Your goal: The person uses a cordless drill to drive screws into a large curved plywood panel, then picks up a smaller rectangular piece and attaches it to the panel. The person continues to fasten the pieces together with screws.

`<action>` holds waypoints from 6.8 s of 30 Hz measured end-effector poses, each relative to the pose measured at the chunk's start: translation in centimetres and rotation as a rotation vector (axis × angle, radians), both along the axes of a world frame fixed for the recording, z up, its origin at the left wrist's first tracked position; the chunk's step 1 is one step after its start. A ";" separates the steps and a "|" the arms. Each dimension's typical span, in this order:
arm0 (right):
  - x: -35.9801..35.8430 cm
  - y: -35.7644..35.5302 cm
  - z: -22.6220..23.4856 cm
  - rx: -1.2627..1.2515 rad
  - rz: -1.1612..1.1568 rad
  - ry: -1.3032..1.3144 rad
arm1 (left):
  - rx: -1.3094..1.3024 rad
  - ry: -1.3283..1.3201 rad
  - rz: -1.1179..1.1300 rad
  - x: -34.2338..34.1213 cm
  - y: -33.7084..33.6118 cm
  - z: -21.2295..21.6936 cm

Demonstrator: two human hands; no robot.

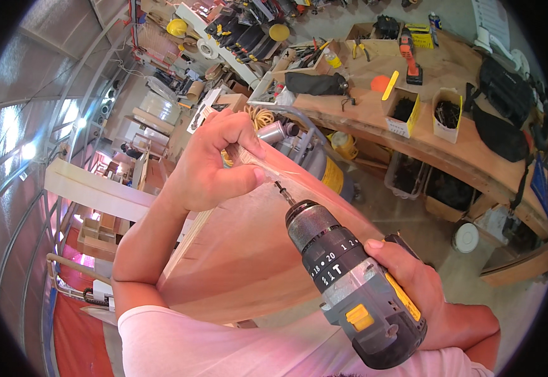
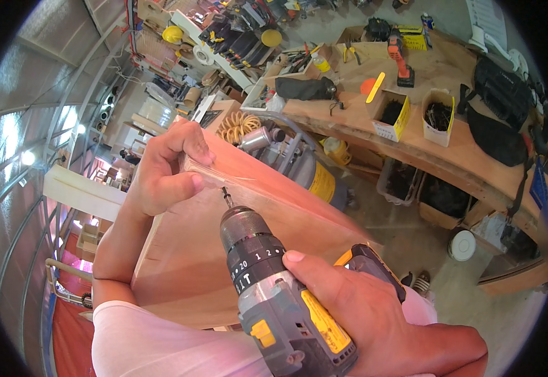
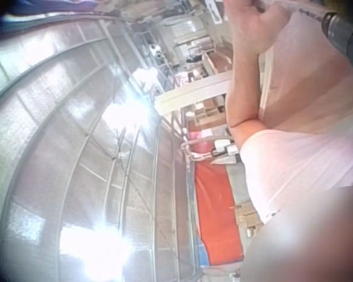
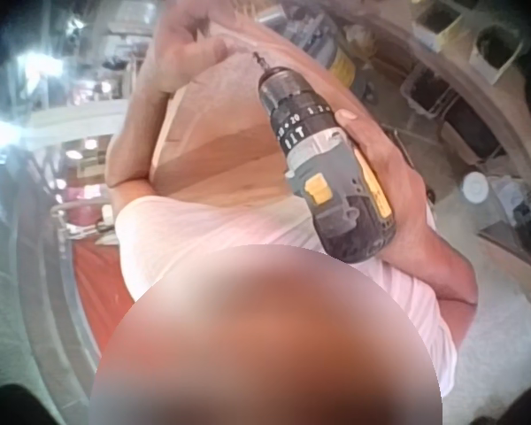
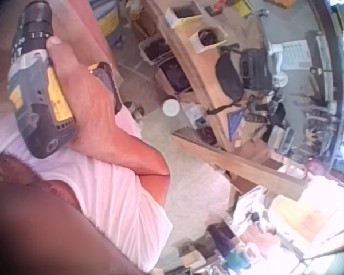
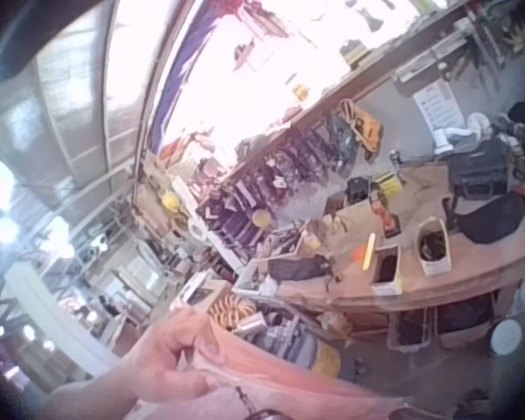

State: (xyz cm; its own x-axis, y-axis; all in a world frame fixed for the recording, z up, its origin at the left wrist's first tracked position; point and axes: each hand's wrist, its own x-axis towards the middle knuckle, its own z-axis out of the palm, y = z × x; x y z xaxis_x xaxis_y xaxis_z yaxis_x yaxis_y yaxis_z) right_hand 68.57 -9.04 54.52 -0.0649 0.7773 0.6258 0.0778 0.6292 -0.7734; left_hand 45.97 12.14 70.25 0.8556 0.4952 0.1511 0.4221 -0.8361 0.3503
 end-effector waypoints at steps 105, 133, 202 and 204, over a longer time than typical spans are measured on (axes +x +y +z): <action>0.0 2.1 4.3 -1.442 0.242 1.147 | -1.464 -0.601 -0.048 -4.7 15.5 -6.6; 22.2 -1.0 -22.2 -0.322 -0.533 0.120 | 0.277 0.561 0.415 4.9 -5.0 1.8; 36.9 15.6 -33.0 -0.138 -0.681 0.244 | 0.302 1.186 0.650 12.9 -6.5 -11.1; 36.6 14.3 -33.3 -0.152 -0.644 0.316 | 0.309 1.025 0.541 13.4 -7.1 -13.7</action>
